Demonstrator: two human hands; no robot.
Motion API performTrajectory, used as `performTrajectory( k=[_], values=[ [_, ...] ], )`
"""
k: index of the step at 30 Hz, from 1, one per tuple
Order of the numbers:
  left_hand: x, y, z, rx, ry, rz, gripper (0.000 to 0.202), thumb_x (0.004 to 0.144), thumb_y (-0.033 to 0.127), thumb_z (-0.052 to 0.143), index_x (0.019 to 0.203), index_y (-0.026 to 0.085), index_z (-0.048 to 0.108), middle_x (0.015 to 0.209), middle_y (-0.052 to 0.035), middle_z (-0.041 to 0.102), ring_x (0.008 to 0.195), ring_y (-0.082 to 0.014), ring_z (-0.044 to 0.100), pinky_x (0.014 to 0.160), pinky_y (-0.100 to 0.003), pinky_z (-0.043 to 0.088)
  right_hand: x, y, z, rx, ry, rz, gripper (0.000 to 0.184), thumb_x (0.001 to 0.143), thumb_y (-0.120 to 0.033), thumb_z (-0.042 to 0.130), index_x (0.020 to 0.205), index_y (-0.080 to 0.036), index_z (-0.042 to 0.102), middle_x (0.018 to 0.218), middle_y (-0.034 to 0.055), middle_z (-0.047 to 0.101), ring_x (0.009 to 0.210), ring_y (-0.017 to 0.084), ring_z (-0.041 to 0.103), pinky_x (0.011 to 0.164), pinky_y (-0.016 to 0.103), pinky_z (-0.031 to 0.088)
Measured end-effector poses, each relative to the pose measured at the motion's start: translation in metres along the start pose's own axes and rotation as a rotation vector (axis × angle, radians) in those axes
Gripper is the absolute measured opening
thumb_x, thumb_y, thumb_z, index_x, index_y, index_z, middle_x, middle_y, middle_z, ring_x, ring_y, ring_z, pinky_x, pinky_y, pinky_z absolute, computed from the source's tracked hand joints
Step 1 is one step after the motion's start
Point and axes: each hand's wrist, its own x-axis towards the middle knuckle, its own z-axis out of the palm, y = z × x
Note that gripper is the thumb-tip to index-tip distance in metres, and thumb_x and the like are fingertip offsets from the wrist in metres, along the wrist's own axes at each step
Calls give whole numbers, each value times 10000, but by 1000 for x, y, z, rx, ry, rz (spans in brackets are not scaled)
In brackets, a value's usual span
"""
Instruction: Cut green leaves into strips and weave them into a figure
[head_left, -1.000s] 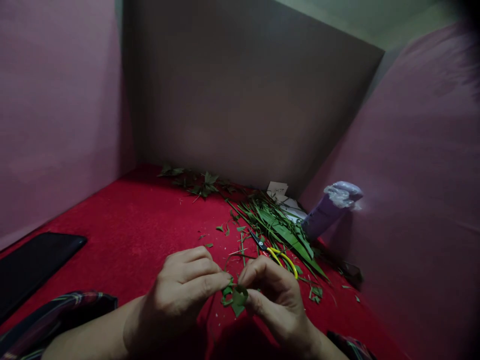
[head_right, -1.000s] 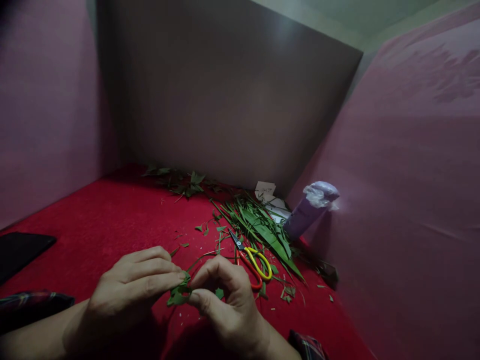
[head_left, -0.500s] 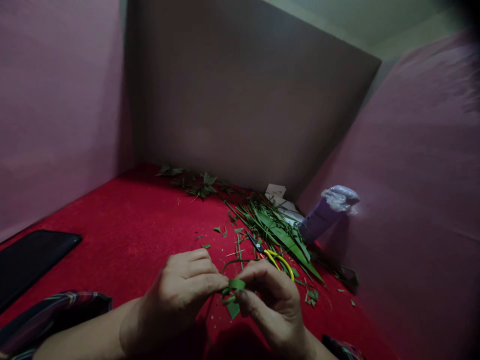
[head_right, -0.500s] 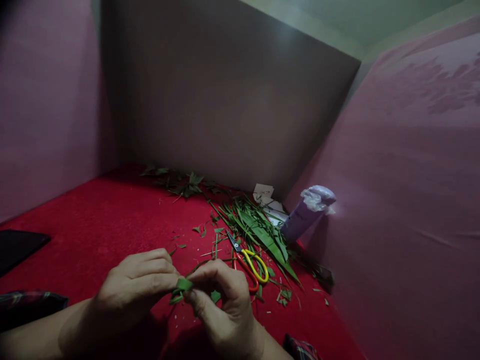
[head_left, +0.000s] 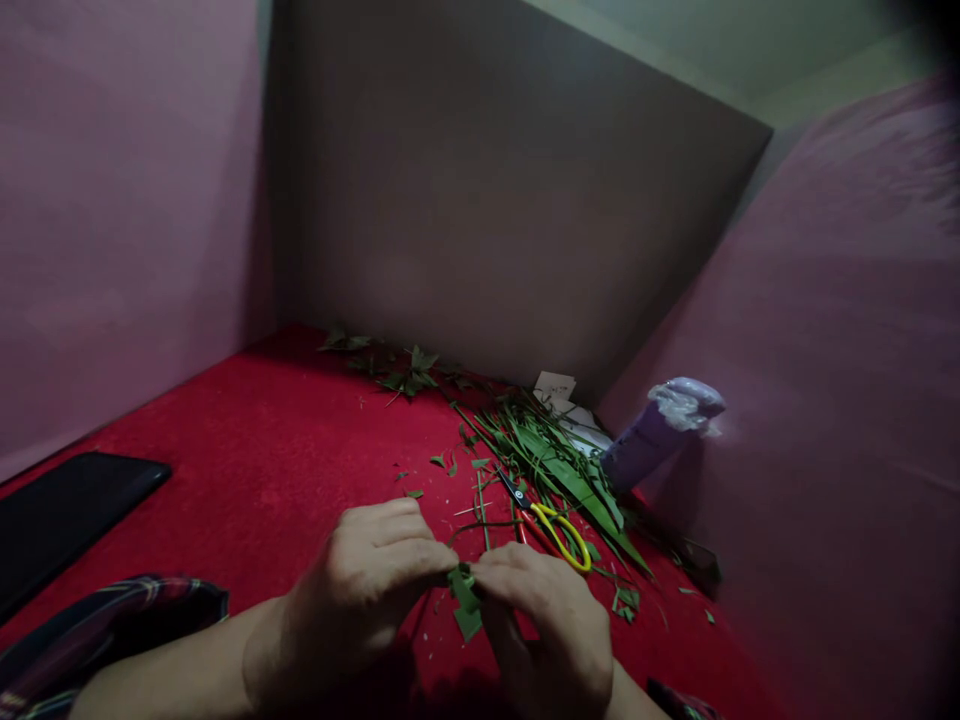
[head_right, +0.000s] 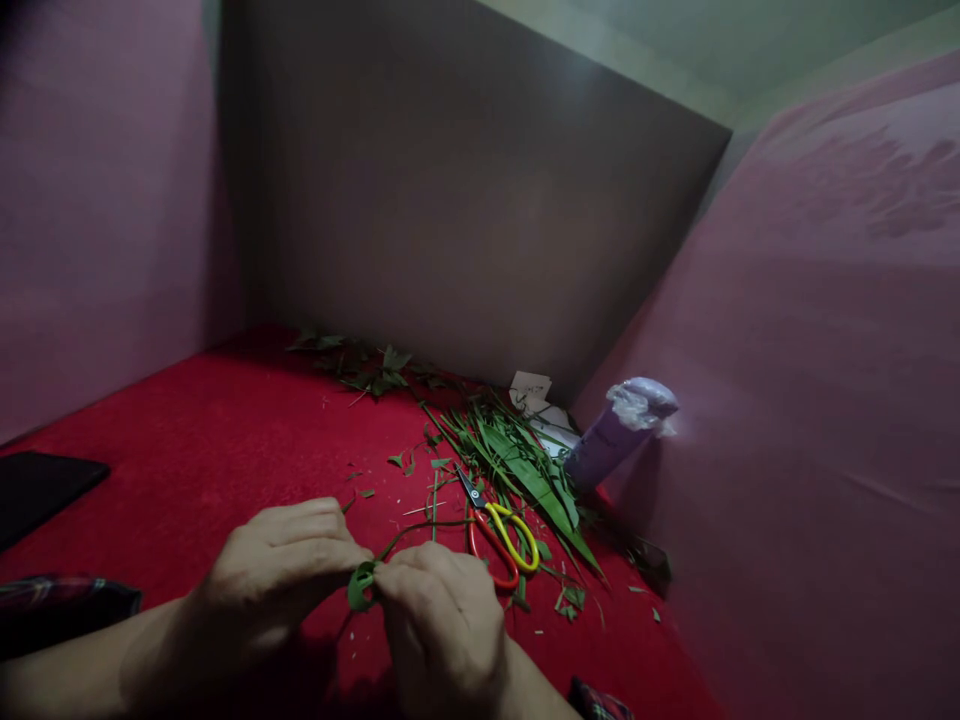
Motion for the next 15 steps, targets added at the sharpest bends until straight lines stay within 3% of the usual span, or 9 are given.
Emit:
performTrajectory(
  k=[9,15],
  values=[
    [-1,0,0,46,-9,-36,163,788,37,486,767,146,606,580,-8,621,499,-106,452,493,-230,352,-5,10,-5,-260,-53,-198,314,803,-49,487,1109,-97,537,811,123,670,700,174,629,556,275,521],
    [-3,-1,2,33,-42,-85,166,807,82,479,738,157,609,548,-3,601,490,-106,461,485,-226,351,-9,9,-4,-318,-109,-151,251,824,-99,520,1048,-195,581,770,65,678,655,157,634,568,263,522]
  ],
)
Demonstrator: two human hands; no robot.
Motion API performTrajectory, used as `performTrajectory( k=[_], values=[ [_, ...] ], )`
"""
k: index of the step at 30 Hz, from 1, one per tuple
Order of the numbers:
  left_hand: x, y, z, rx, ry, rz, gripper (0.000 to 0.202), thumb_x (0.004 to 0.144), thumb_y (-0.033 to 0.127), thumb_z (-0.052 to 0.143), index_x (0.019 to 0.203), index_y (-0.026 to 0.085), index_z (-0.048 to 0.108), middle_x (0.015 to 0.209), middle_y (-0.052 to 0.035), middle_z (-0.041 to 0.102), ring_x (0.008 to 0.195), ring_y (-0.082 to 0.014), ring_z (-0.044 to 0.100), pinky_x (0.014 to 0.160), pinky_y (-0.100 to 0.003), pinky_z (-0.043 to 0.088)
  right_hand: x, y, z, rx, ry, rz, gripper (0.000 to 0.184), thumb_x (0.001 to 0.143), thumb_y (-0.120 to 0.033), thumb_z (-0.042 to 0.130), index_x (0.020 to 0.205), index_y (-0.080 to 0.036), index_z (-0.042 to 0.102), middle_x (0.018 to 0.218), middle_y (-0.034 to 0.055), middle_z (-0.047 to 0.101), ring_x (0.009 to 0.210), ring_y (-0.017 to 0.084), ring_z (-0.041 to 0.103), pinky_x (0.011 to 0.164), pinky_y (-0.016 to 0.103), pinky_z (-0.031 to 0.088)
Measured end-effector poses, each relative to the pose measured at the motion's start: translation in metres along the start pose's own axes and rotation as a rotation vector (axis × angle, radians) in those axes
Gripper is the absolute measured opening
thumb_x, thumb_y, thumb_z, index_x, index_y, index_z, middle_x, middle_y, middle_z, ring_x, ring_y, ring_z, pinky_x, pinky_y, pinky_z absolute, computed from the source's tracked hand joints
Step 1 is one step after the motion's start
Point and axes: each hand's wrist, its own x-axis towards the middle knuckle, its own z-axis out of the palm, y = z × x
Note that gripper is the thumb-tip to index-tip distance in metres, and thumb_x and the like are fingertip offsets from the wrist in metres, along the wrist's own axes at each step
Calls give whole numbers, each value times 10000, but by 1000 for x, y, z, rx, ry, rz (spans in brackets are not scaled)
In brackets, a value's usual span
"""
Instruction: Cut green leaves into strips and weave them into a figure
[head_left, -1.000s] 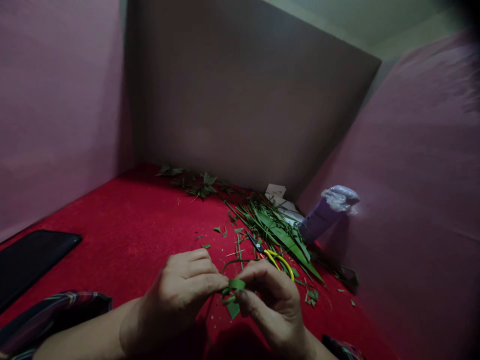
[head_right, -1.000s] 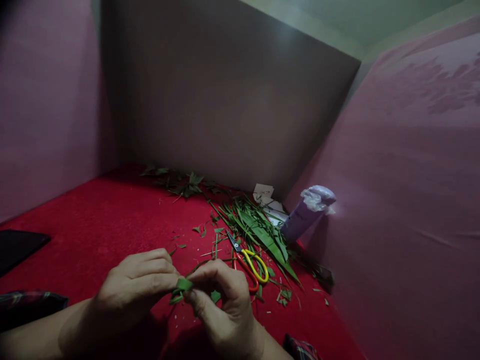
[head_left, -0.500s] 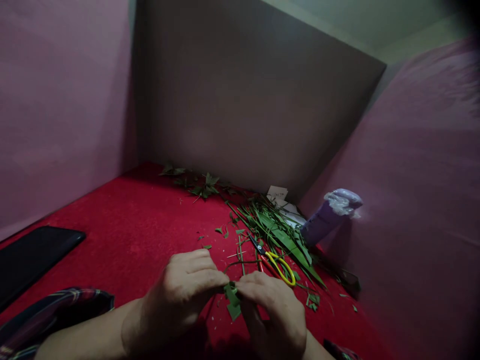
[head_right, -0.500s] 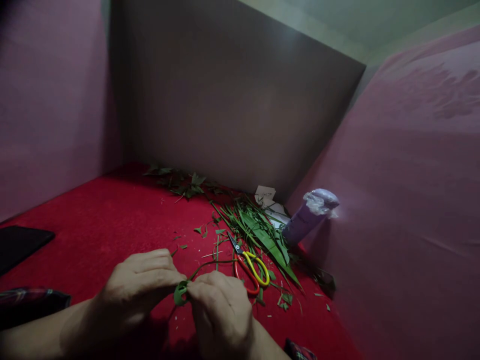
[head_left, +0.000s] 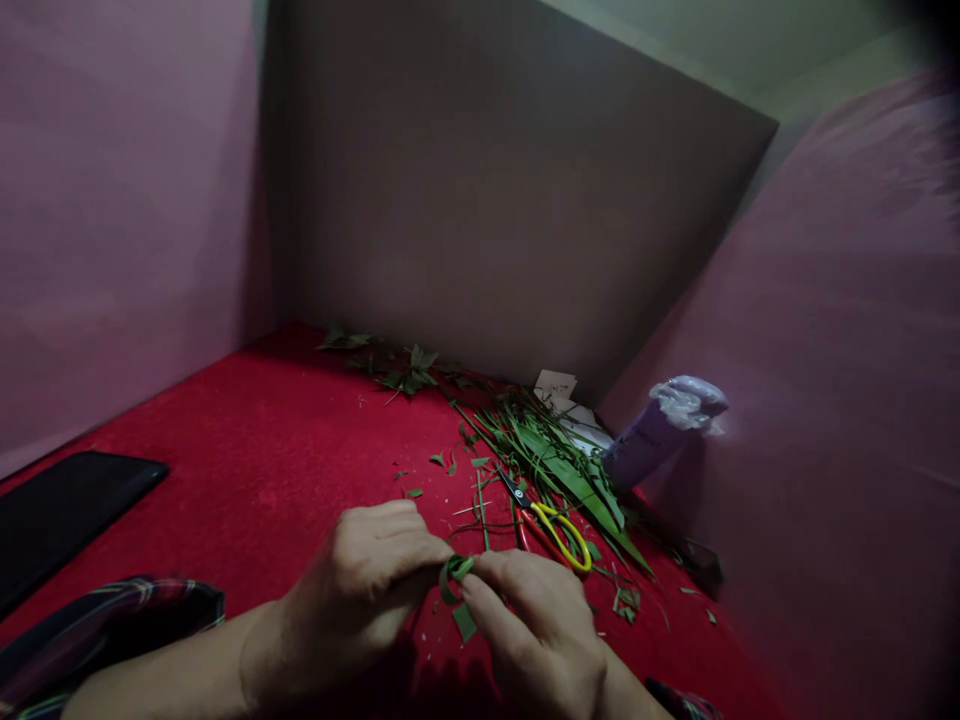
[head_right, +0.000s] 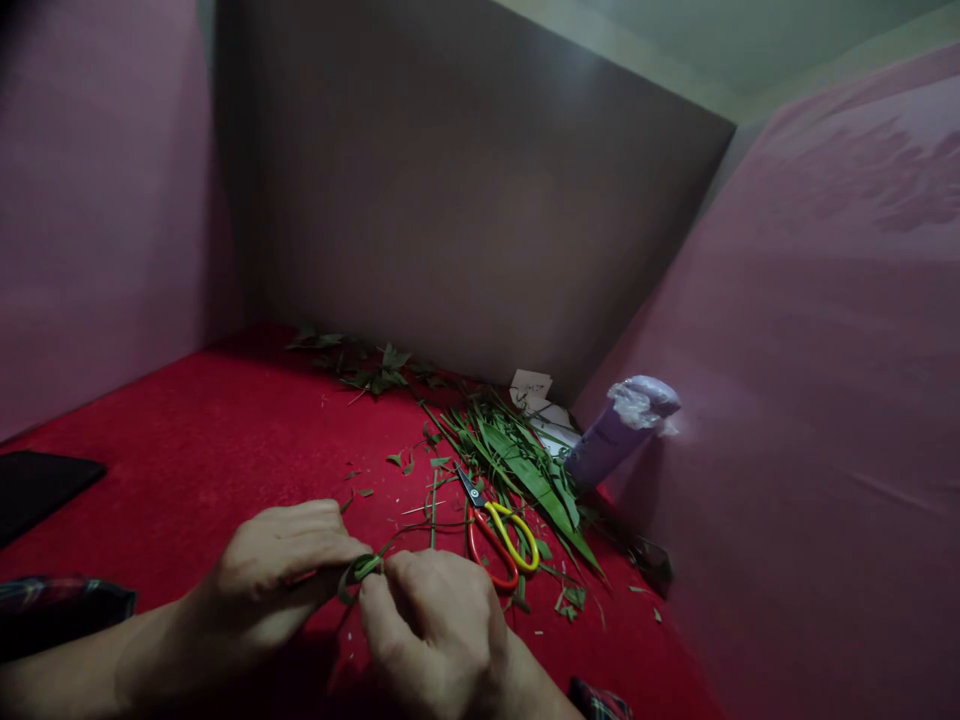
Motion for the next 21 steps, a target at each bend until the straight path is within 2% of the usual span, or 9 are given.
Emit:
performTrajectory(
  k=[5,10,16,21],
  values=[
    [0,1,-1,-20,56,18,156,808,66,488,811,158,614,580,0,615,511,-104,481,504,-219,375,3,0,1,90,6,0,271,835,-77,458,1081,-160,536,750,84,676,581,153,609,500,261,489],
    [2,2,-4,-38,90,17,134,815,85,497,806,153,612,576,-2,594,521,-107,477,509,-223,381,1,-2,4,87,102,159,197,825,-84,498,982,-195,536,688,30,670,599,156,629,553,254,504],
    [0,4,-7,-11,99,2,122,832,111,493,800,158,602,597,-11,611,551,-113,501,541,-235,413,1,-2,8,123,54,224,179,849,-82,471,950,-194,567,690,24,669,613,144,632,559,238,498],
    [4,5,-9,63,137,79,130,832,103,489,796,159,600,613,-23,648,543,-109,530,537,-231,453,-1,3,10,175,37,224,174,820,-53,481,905,-181,562,672,29,643,593,146,603,549,255,475]
  ],
)
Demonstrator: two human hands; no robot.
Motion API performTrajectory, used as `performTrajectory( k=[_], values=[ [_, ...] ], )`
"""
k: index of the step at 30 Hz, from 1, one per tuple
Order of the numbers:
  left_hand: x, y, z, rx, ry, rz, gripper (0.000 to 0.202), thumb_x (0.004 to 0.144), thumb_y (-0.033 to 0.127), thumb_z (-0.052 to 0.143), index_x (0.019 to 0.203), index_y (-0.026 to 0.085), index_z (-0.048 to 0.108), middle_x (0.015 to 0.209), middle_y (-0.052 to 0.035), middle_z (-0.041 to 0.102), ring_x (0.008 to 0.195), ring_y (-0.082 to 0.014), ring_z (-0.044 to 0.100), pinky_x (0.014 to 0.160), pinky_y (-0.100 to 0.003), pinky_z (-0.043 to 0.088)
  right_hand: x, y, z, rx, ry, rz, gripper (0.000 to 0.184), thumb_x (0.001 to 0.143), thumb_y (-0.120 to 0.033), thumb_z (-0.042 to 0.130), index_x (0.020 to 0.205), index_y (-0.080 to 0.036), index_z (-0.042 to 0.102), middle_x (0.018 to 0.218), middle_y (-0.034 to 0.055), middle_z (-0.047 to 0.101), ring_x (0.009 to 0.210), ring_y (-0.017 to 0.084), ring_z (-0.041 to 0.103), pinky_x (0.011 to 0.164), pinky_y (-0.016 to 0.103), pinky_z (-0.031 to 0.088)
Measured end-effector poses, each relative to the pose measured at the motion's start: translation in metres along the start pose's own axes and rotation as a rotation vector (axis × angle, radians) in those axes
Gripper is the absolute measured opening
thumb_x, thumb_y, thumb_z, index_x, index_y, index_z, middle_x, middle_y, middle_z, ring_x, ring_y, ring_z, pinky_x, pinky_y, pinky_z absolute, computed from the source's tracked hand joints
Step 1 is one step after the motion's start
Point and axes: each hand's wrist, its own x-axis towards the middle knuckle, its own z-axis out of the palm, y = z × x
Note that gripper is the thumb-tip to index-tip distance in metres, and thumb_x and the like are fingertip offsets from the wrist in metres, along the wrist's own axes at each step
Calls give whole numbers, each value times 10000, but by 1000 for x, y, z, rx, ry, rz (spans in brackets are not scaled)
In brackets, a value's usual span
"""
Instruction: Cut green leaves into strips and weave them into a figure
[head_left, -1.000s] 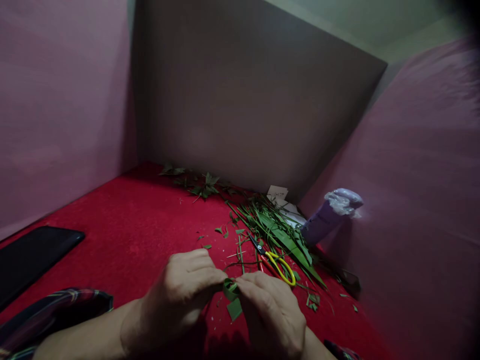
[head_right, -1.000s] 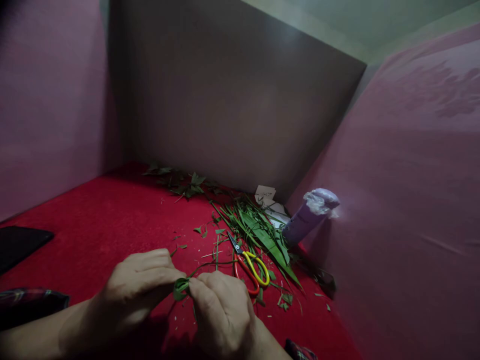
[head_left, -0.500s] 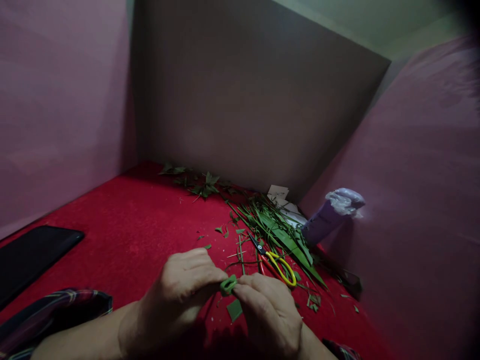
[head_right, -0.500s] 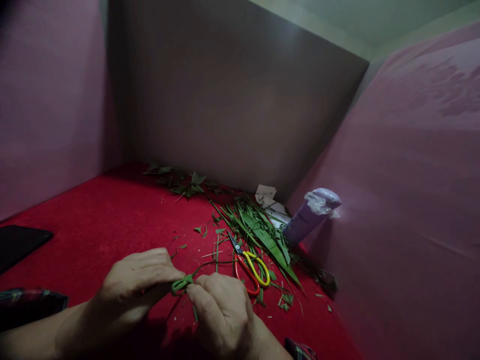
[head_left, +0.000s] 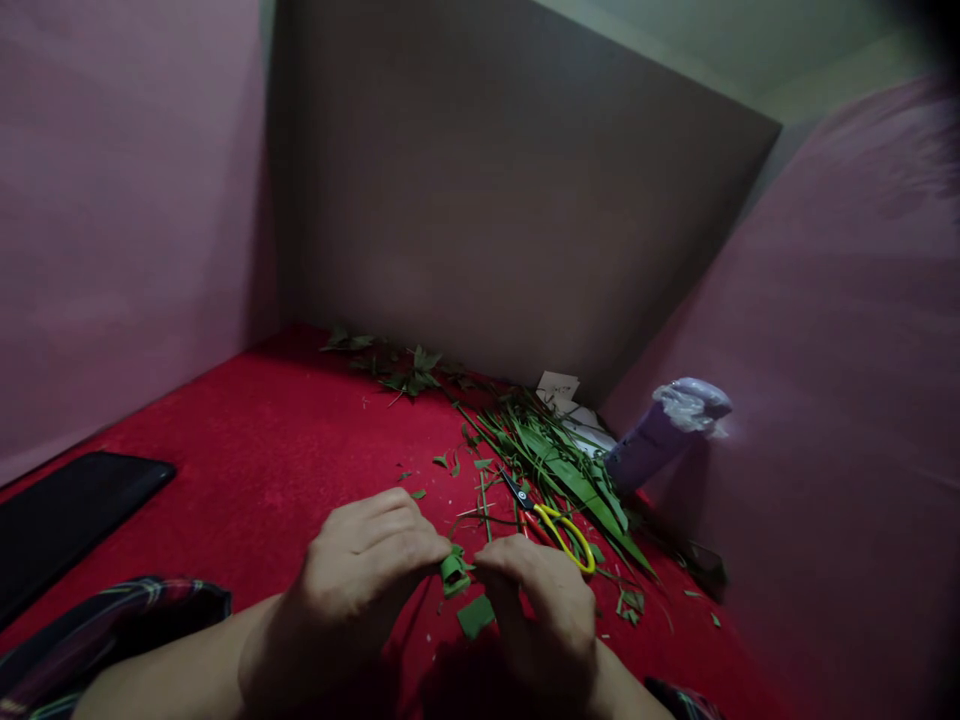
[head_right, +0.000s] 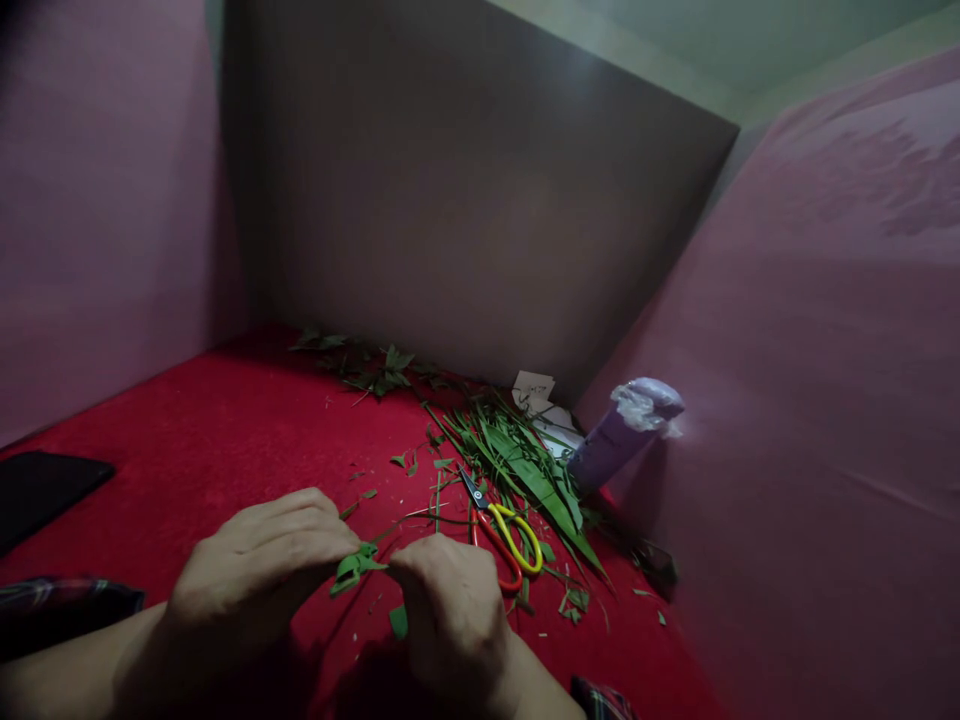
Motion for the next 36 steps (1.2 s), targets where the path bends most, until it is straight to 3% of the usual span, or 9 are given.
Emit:
performTrajectory(
  k=[3,7,13,17,22,29,36],
  values=[
    [2,-1,-1,36,24,39,111,826,106,500,817,151,601,622,-30,661,554,-112,555,539,-235,478,1,2,-2,60,-13,-10,190,796,-15,462,862,-171,549,662,33,619,594,143,592,551,257,467],
    [1,-1,-6,120,77,135,108,831,118,501,853,134,605,664,-41,690,585,-118,597,602,-265,516,5,0,-7,10,-5,-43,212,762,-3,469,875,-162,552,789,71,647,711,160,615,604,272,470],
    [-7,7,-16,305,-19,177,236,887,160,390,903,114,621,805,-72,717,787,-169,607,659,-298,518,14,-12,-14,-198,44,-57,145,699,-76,578,781,-194,585,793,31,695,745,202,570,717,380,384],
    [-12,13,-14,363,-16,165,341,908,161,301,908,130,640,839,-72,720,819,-182,594,689,-322,510,16,-18,-16,-262,83,-100,281,677,-154,637,949,-189,574,902,40,709,855,248,540,810,456,322],
    [-18,13,-10,357,-50,150,354,900,166,295,960,160,644,901,-65,718,866,-188,594,745,-346,507,16,-24,-16,-247,68,-180,309,656,-57,599,931,-197,581,816,-5,718,775,198,552,796,418,341],
    [-18,14,-9,324,-64,160,363,899,160,279,1008,171,625,922,-65,715,877,-188,596,760,-342,493,18,-29,-16,-247,67,-165,275,670,-42,543,891,-199,589,743,-13,708,718,176,564,763,395,360],
    [-14,19,-10,327,-35,152,311,911,175,332,947,157,640,892,-34,725,888,-178,580,897,-366,379,13,-25,-20,-243,36,-213,222,712,-66,508,882,-162,615,762,9,703,748,179,557,764,395,356]
  ],
)
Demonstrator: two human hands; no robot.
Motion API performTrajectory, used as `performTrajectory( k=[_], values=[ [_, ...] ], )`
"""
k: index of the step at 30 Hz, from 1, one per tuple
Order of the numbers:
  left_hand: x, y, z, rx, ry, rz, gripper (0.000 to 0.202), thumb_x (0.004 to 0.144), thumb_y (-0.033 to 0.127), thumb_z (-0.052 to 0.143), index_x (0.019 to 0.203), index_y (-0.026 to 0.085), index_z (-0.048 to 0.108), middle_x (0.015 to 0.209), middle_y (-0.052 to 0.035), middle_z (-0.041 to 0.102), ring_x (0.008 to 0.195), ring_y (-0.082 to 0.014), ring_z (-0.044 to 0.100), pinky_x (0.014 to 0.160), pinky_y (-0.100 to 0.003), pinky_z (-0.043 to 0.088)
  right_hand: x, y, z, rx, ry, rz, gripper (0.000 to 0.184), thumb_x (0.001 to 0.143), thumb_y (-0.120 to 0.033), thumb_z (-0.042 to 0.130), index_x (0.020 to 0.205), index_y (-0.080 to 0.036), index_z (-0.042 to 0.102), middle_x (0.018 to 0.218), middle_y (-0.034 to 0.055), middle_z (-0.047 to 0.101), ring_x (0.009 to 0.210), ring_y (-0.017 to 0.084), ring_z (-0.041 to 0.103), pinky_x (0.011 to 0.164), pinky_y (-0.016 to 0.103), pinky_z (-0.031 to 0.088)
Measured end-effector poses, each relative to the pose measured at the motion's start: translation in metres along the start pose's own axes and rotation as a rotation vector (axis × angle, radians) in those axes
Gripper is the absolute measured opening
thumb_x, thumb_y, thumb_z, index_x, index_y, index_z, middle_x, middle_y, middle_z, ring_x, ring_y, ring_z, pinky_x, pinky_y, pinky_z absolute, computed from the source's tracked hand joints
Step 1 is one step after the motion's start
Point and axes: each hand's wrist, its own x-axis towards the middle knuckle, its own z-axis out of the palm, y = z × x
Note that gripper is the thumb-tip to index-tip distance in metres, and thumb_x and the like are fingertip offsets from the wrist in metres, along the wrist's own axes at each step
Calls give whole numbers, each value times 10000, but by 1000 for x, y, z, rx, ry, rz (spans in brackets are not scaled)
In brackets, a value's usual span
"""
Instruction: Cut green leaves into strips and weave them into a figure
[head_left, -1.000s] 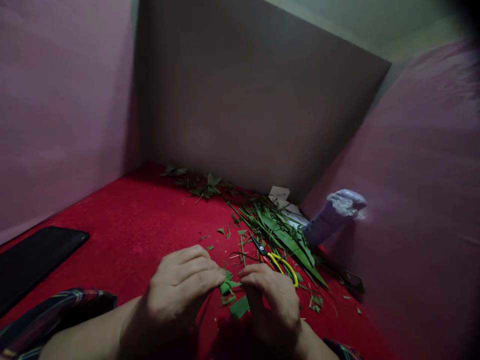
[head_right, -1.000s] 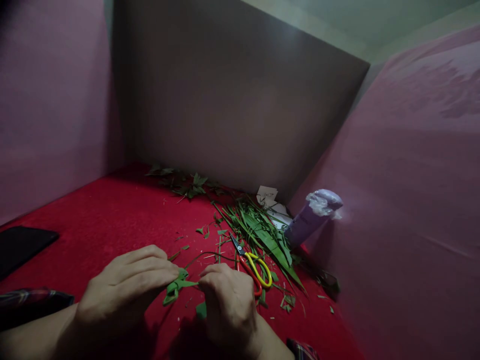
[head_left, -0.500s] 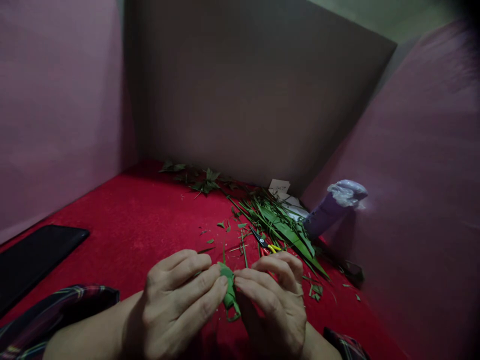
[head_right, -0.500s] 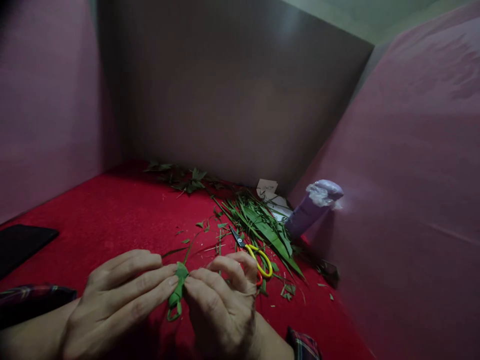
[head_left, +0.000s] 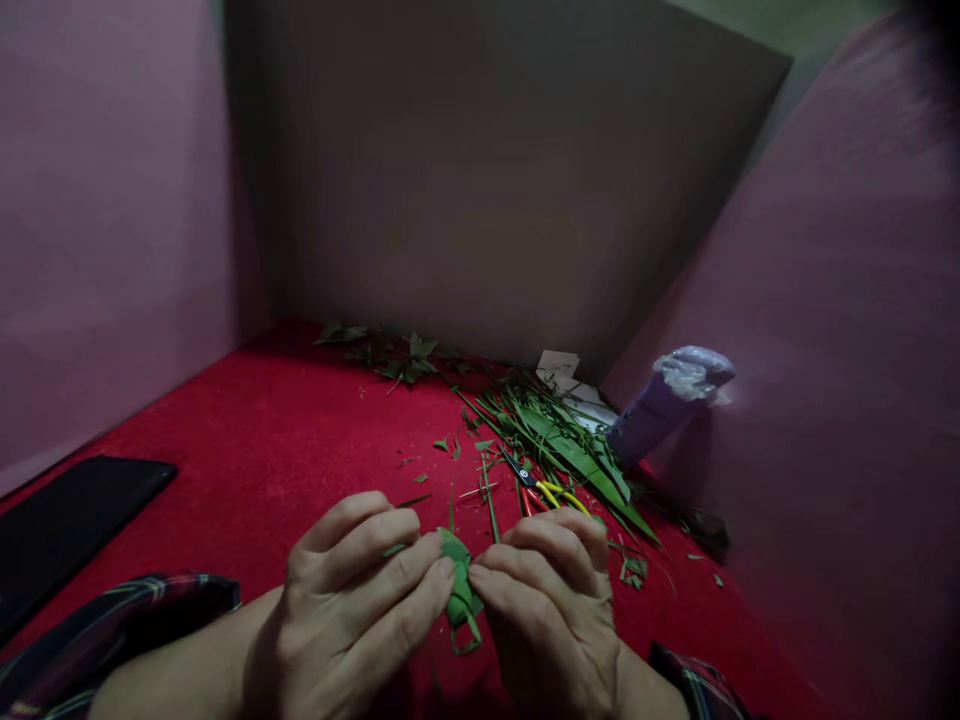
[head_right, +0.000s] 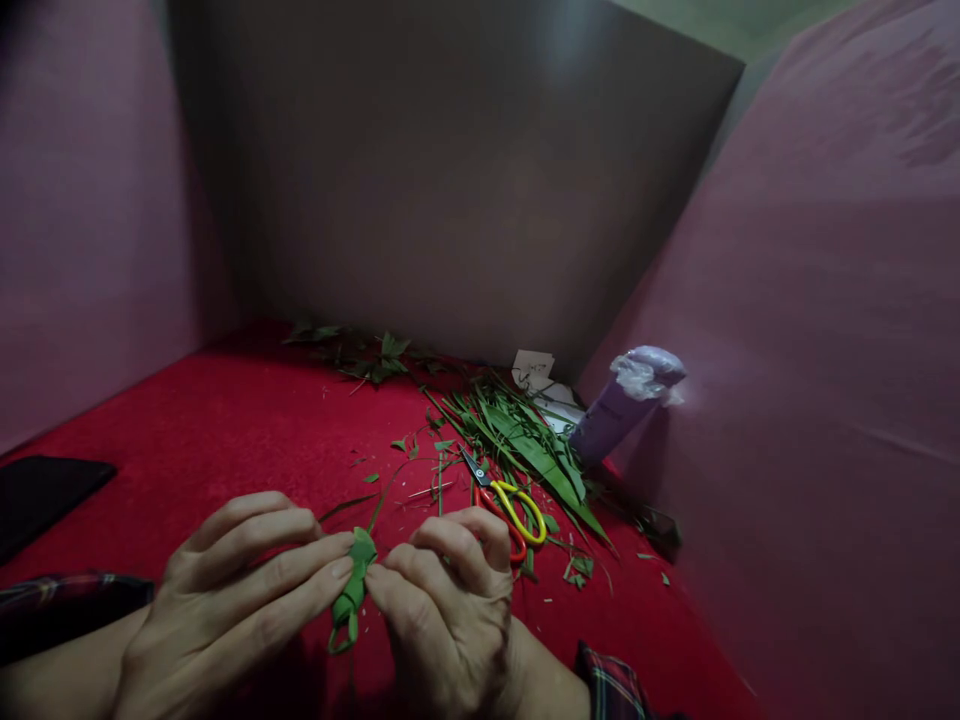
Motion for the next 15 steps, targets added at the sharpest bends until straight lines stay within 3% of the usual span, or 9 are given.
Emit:
performTrajectory(
  k=[10,15],
  values=[
    [2,6,-2,5,-14,-50,273,909,176,358,954,163,628,871,-16,732,877,-168,583,857,-372,372,-7,1,-1,-49,-41,-29,202,779,-149,466,909,-182,616,798,10,713,792,197,557,771,415,370],
    [0,2,-2,1,-19,-27,289,912,182,350,944,171,637,876,-2,729,869,-153,570,866,-354,375,-4,-1,5,-21,83,-17,162,790,-146,472,831,-155,629,743,20,700,766,187,552,757,403,380]
  ],
)
